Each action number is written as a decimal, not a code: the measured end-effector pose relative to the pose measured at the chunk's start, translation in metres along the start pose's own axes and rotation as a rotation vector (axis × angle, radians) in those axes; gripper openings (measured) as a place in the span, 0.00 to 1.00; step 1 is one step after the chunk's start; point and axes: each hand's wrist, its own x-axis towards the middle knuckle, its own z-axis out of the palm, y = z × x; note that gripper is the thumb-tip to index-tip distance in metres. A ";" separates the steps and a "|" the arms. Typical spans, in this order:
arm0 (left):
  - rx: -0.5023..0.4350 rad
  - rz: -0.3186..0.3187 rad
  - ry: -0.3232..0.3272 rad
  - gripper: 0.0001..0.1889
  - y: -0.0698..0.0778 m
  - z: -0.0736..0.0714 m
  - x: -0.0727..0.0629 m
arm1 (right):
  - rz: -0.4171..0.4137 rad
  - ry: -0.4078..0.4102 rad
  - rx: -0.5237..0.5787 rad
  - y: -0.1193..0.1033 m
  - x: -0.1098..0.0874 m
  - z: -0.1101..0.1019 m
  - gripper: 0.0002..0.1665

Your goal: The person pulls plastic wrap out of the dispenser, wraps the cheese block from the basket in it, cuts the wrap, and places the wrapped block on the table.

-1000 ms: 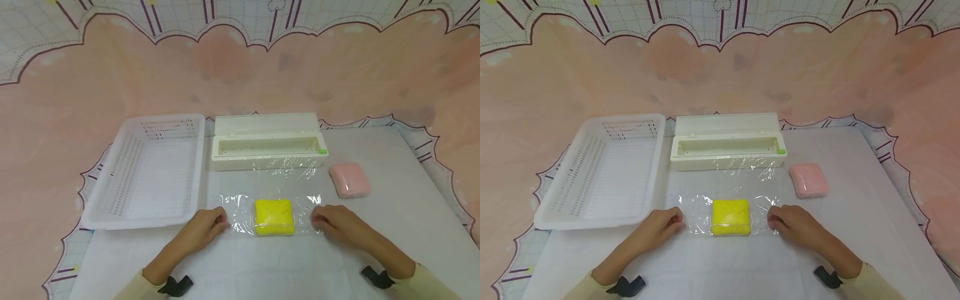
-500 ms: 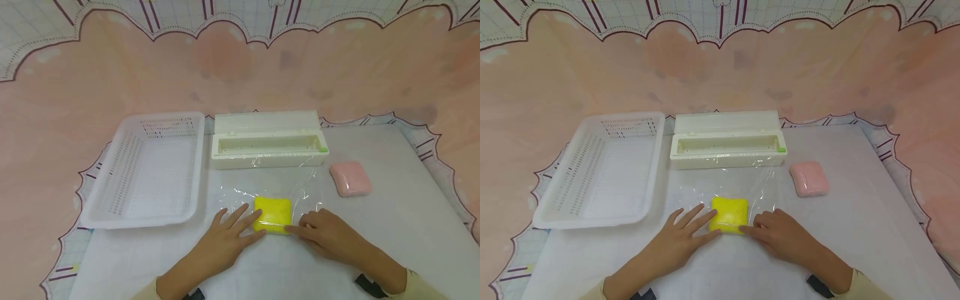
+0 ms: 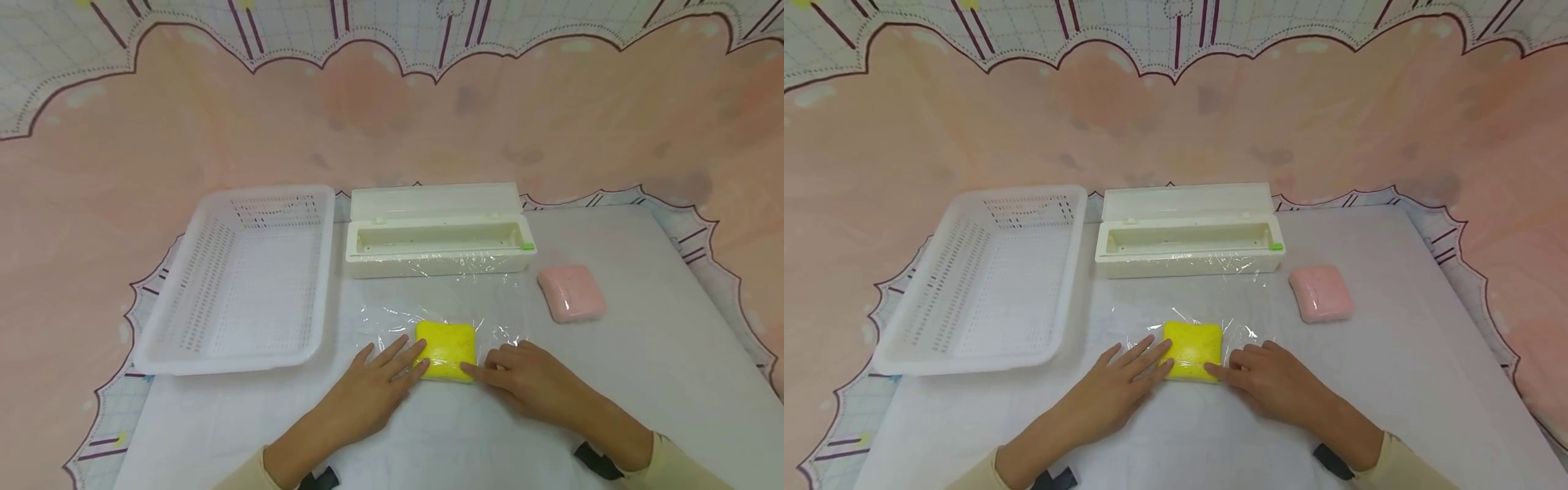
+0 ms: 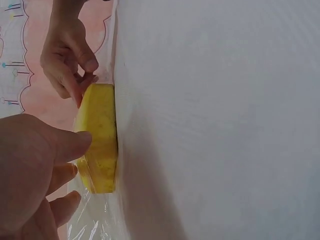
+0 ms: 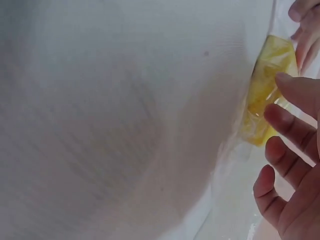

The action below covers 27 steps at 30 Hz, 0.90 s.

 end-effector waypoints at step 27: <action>-0.404 0.037 0.083 0.11 -0.022 -0.005 0.052 | 0.108 -0.030 0.242 0.016 0.038 0.007 0.15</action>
